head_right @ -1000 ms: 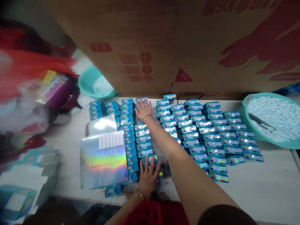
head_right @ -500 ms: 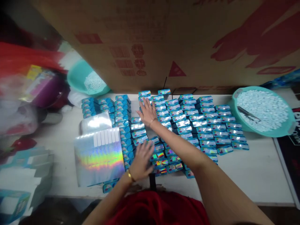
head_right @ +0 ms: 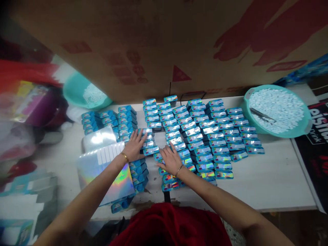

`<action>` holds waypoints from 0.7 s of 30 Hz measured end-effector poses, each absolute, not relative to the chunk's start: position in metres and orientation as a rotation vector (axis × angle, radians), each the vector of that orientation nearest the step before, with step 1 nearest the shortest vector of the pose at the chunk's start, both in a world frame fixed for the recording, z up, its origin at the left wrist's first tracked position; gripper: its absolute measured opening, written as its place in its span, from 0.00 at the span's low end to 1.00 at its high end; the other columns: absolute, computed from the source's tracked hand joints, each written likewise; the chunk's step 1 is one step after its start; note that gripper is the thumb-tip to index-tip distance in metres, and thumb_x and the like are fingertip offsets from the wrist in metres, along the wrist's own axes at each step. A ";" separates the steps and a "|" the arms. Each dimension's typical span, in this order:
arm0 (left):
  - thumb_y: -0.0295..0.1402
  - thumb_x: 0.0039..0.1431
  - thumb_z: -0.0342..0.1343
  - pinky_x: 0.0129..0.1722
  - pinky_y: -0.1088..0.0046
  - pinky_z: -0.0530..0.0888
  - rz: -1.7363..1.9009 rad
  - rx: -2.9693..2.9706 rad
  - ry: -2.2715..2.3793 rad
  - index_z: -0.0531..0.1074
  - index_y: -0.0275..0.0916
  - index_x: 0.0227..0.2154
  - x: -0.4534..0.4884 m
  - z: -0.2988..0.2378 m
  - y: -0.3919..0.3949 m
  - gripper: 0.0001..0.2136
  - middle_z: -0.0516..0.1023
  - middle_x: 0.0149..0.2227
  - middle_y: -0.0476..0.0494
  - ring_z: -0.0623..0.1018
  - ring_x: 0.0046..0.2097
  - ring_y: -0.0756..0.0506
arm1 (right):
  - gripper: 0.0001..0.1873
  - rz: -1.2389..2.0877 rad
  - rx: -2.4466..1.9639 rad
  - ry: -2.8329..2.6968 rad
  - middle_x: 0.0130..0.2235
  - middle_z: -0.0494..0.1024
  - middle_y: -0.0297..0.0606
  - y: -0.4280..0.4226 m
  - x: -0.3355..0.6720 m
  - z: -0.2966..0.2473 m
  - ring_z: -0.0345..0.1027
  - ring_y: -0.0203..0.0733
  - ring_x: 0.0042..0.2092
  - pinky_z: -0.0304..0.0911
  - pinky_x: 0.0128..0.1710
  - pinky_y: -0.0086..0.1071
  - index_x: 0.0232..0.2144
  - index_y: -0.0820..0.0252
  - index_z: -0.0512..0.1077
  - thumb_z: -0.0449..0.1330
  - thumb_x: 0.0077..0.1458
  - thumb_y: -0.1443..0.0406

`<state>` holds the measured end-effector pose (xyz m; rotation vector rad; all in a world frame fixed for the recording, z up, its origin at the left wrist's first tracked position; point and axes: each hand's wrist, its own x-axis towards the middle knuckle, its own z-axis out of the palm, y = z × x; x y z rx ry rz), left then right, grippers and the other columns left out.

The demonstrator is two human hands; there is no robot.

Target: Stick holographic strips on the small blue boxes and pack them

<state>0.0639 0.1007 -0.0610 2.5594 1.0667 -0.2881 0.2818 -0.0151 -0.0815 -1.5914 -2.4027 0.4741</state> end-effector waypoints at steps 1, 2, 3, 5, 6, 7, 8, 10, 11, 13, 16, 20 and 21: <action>0.42 0.41 0.65 0.64 0.46 0.43 -0.273 2.550 1.047 0.44 0.30 0.65 0.066 -0.063 0.099 0.52 0.38 0.68 0.24 0.37 0.67 0.25 | 0.31 0.470 -1.588 -2.382 0.46 0.72 0.51 -0.017 0.283 -0.083 0.59 0.55 0.55 0.42 0.63 0.54 0.52 0.66 0.66 0.53 0.57 0.47; 0.40 0.42 0.64 0.64 0.46 0.44 -0.253 2.541 1.031 0.45 0.30 0.65 0.068 -0.065 0.097 0.50 0.38 0.68 0.24 0.36 0.67 0.25 | 0.30 0.465 -1.591 -2.356 0.47 0.72 0.51 -0.020 0.284 -0.084 0.59 0.54 0.55 0.43 0.62 0.54 0.51 0.66 0.66 0.53 0.57 0.48; 0.39 0.44 0.64 0.64 0.45 0.44 -0.231 2.531 1.020 0.45 0.29 0.65 0.072 -0.068 0.095 0.48 0.38 0.67 0.23 0.34 0.67 0.26 | 0.29 0.458 -1.601 -2.329 0.49 0.71 0.51 -0.024 0.285 -0.084 0.59 0.54 0.55 0.45 0.62 0.54 0.51 0.66 0.66 0.53 0.58 0.49; 0.36 0.46 0.62 0.63 0.43 0.43 -0.182 2.507 1.015 0.46 0.28 0.64 0.082 -0.075 0.091 0.45 0.38 0.67 0.22 0.31 0.67 0.26 | 0.25 0.439 -1.640 -2.274 0.51 0.70 0.52 -0.031 0.286 -0.084 0.59 0.54 0.55 0.50 0.60 0.53 0.49 0.64 0.68 0.53 0.59 0.51; 0.35 0.47 0.62 0.62 0.42 0.43 -0.157 2.489 1.016 0.45 0.28 0.64 0.089 -0.078 0.089 0.45 0.37 0.67 0.22 0.30 0.66 0.26 | 0.23 0.431 -1.659 -2.253 0.52 0.69 0.52 -0.035 0.287 -0.083 0.58 0.54 0.55 0.52 0.59 0.53 0.49 0.64 0.68 0.53 0.60 0.53; 0.34 0.47 0.61 0.62 0.41 0.43 -0.131 2.468 1.009 0.44 0.28 0.64 0.096 -0.081 0.088 0.45 0.37 0.67 0.22 0.28 0.66 0.27 | 0.21 0.427 -1.675 -2.235 0.53 0.69 0.52 -0.037 0.286 -0.081 0.58 0.54 0.56 0.53 0.58 0.53 0.49 0.63 0.69 0.53 0.60 0.54; 0.31 0.47 0.60 0.62 0.40 0.42 -0.102 2.441 0.993 0.43 0.30 0.65 0.103 -0.083 0.088 0.44 0.36 0.68 0.23 0.27 0.66 0.28 | 0.20 0.425 -1.684 -2.221 0.53 0.68 0.52 -0.040 0.285 -0.079 0.58 0.54 0.56 0.54 0.58 0.52 0.48 0.62 0.69 0.53 0.60 0.56; 0.26 0.48 0.57 0.62 0.39 0.42 -0.025 2.371 0.951 0.39 0.34 0.66 0.114 -0.084 0.088 0.44 0.35 0.68 0.28 0.26 0.66 0.30 | 0.18 0.421 -1.688 -2.196 0.55 0.67 0.51 -0.041 0.283 -0.073 0.56 0.54 0.57 0.53 0.58 0.53 0.48 0.61 0.69 0.53 0.60 0.57; 0.25 0.47 0.55 0.62 0.39 0.42 0.027 2.327 0.928 0.37 0.36 0.66 0.116 -0.083 0.088 0.45 0.33 0.69 0.30 0.26 0.66 0.31 | 0.18 0.415 -1.689 -2.180 0.55 0.67 0.50 -0.042 0.281 -0.070 0.55 0.54 0.58 0.53 0.59 0.53 0.48 0.61 0.69 0.53 0.60 0.57; 0.24 0.47 0.53 0.62 0.41 0.41 0.169 2.220 0.931 0.36 0.40 0.67 0.114 -0.079 0.086 0.45 0.31 0.69 0.35 0.27 0.67 0.32 | 0.18 0.394 -1.696 -2.140 0.56 0.66 0.50 -0.041 0.279 -0.064 0.53 0.54 0.60 0.52 0.60 0.54 0.48 0.61 0.69 0.54 0.60 0.57; 0.26 0.51 0.52 0.65 0.49 0.43 0.466 1.933 1.210 0.36 0.42 0.67 0.104 -0.073 0.075 0.42 0.33 0.69 0.40 0.34 0.68 0.37 | 0.17 0.361 -1.713 -2.088 0.57 0.65 0.51 -0.040 0.278 -0.059 0.52 0.54 0.61 0.51 0.60 0.54 0.47 0.62 0.69 0.54 0.60 0.58; 0.30 0.57 0.50 0.67 0.60 0.44 0.659 1.449 1.621 0.37 0.36 0.67 0.107 -0.074 0.051 0.38 0.40 0.69 0.38 0.43 0.69 0.41 | 0.18 0.386 -1.709 -2.073 0.58 0.63 0.51 -0.046 0.274 -0.058 0.51 0.54 0.62 0.51 0.61 0.55 0.49 0.61 0.68 0.53 0.60 0.59; 0.30 0.57 0.50 0.67 0.61 0.44 0.672 1.405 1.639 0.38 0.35 0.66 0.112 -0.075 0.047 0.37 0.41 0.69 0.38 0.43 0.69 0.41 | 0.18 0.405 -1.697 -2.074 0.59 0.63 0.50 -0.049 0.270 -0.058 0.50 0.54 0.63 0.51 0.61 0.55 0.50 0.61 0.67 0.53 0.61 0.59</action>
